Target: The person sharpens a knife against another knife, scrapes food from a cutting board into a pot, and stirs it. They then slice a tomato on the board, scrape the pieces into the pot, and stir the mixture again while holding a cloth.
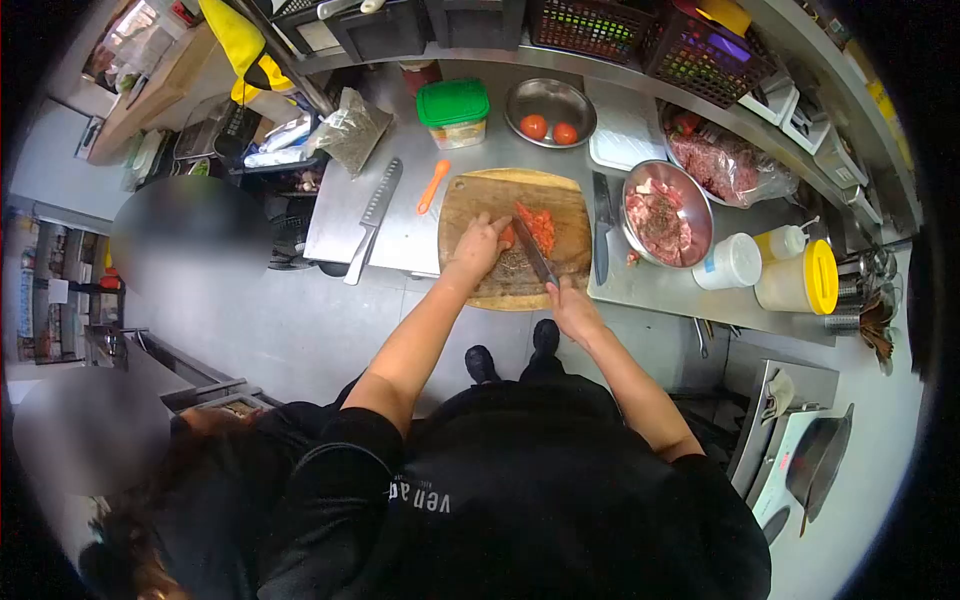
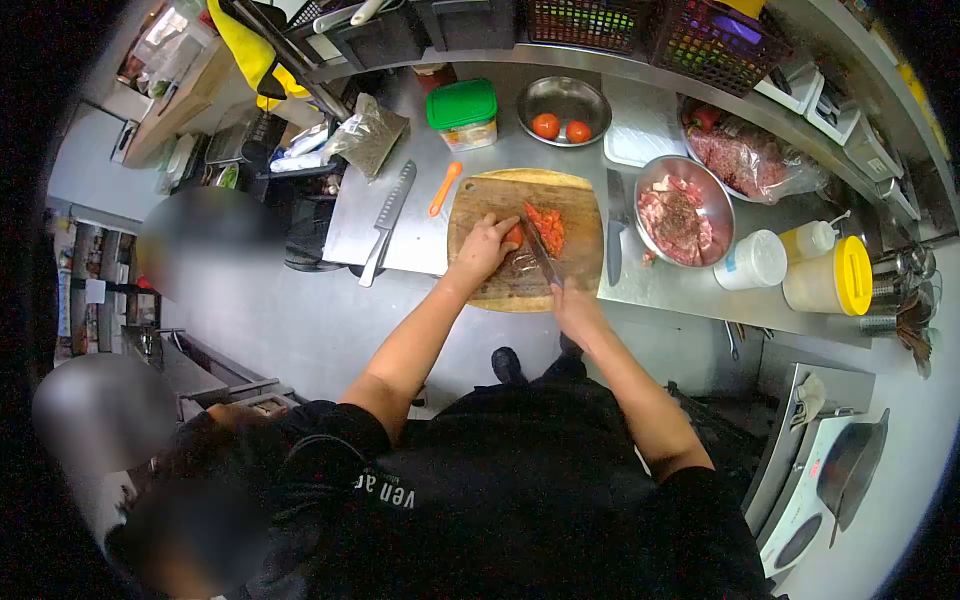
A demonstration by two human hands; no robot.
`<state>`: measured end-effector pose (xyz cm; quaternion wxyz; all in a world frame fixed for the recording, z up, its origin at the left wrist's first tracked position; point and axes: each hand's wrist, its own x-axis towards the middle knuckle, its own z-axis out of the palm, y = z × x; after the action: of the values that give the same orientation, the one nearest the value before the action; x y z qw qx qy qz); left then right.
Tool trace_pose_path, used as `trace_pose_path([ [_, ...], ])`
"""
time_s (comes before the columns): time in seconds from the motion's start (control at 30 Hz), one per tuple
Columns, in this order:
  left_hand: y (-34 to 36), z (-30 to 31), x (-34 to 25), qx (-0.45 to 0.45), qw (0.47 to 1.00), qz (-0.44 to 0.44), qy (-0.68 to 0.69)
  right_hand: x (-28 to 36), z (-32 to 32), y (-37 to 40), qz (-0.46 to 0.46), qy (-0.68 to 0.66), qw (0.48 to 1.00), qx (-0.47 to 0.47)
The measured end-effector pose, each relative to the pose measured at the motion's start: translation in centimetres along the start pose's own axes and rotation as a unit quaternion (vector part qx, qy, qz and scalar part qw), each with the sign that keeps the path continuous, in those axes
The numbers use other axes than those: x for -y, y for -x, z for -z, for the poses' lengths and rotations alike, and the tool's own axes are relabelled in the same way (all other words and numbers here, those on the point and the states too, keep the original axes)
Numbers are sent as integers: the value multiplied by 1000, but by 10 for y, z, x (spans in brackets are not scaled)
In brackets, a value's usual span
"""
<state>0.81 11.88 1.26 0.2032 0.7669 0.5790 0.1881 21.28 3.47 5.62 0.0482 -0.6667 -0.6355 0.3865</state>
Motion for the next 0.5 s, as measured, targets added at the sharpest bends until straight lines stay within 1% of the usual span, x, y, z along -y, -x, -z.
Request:
trace_pose_path([
  [0.13, 3, -6, -11, 1, 1000, 17, -4, 1, 6, 7, 22, 19, 1000, -8],
  [0.23, 3, -11, -8, -10, 1000, 0, 5, -5, 7, 7, 17, 32, 999, -6],
  [0.37, 4, -13, -9, -18, 1000, 7, -1, -13, 2, 7, 41, 38, 998, -12],
  [0.4, 3, -17, -5, -26, 1000, -10, -1, -15, 0, 5, 48, 35, 998, -16],
  [0.43, 4, -18, -3, -34, 999, -28, -2, 3, 6, 7, 49, 35, 998, -14],
  [0.5, 7, -20, -2, -27, 999, -26, -5, 38, 22, 7, -86, -47, 992, 78],
])
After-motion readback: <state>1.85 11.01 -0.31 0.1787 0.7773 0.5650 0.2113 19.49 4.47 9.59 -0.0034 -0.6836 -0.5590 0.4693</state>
